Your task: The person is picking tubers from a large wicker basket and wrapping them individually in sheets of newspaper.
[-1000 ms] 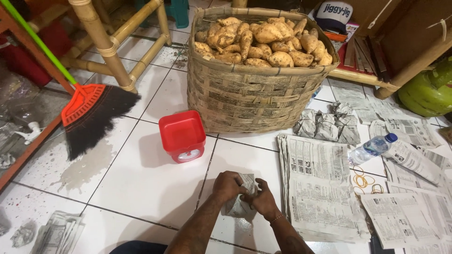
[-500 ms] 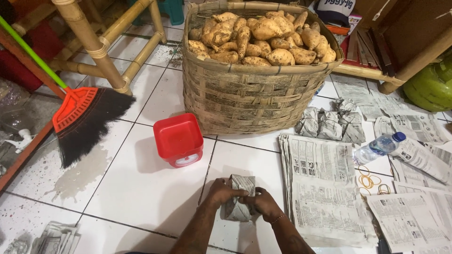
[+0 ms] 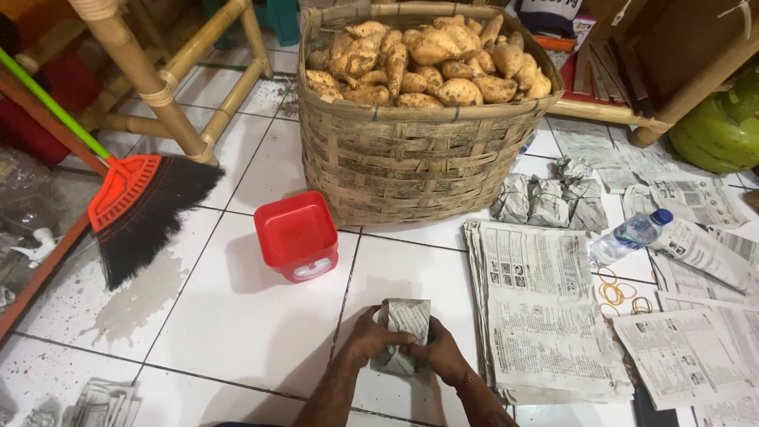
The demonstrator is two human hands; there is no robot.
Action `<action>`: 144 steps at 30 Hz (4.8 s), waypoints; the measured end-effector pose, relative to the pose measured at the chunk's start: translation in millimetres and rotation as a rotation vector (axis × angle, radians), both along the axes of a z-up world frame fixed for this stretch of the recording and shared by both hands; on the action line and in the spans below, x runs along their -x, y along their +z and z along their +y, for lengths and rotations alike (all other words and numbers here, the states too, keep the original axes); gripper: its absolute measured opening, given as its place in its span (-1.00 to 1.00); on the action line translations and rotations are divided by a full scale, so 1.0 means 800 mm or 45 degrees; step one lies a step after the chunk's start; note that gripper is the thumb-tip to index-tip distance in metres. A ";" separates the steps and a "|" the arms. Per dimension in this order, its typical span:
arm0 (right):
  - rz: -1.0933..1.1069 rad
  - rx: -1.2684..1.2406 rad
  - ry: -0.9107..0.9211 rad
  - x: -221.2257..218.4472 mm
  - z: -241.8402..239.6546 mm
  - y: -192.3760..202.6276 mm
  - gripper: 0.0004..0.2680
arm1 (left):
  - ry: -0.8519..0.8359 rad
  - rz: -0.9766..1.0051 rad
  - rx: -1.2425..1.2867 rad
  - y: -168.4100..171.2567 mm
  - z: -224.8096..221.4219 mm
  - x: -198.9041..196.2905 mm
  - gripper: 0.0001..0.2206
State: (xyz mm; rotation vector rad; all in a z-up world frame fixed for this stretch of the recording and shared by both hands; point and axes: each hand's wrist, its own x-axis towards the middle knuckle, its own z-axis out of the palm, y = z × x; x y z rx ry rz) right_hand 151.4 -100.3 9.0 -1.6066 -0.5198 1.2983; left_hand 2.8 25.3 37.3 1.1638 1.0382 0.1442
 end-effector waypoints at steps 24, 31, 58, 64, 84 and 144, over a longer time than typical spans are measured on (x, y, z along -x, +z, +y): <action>0.106 0.250 -0.017 -0.005 -0.067 0.111 -0.38 | -0.079 -0.310 0.176 0.056 -0.091 0.022 -0.18; 0.032 0.352 -0.038 0.000 -0.068 0.120 -0.43 | -0.090 -0.493 0.057 0.021 -0.095 0.017 -0.40; -1.235 1.088 -0.706 -0.467 -0.195 -0.096 -0.80 | 0.347 -0.750 0.333 -0.015 -0.072 0.017 -0.29; -1.272 1.316 -0.441 -0.474 -0.185 -0.079 -0.71 | 0.294 -0.742 0.327 -0.020 -0.075 0.014 -0.34; 0.275 -0.341 -0.817 -0.103 -0.167 0.172 -0.51 | 0.122 -0.872 0.314 0.032 -0.112 0.044 -0.37; -0.697 -0.306 -0.031 0.032 -0.112 0.197 -0.44 | -0.133 -0.691 0.218 0.081 -0.138 0.085 -0.20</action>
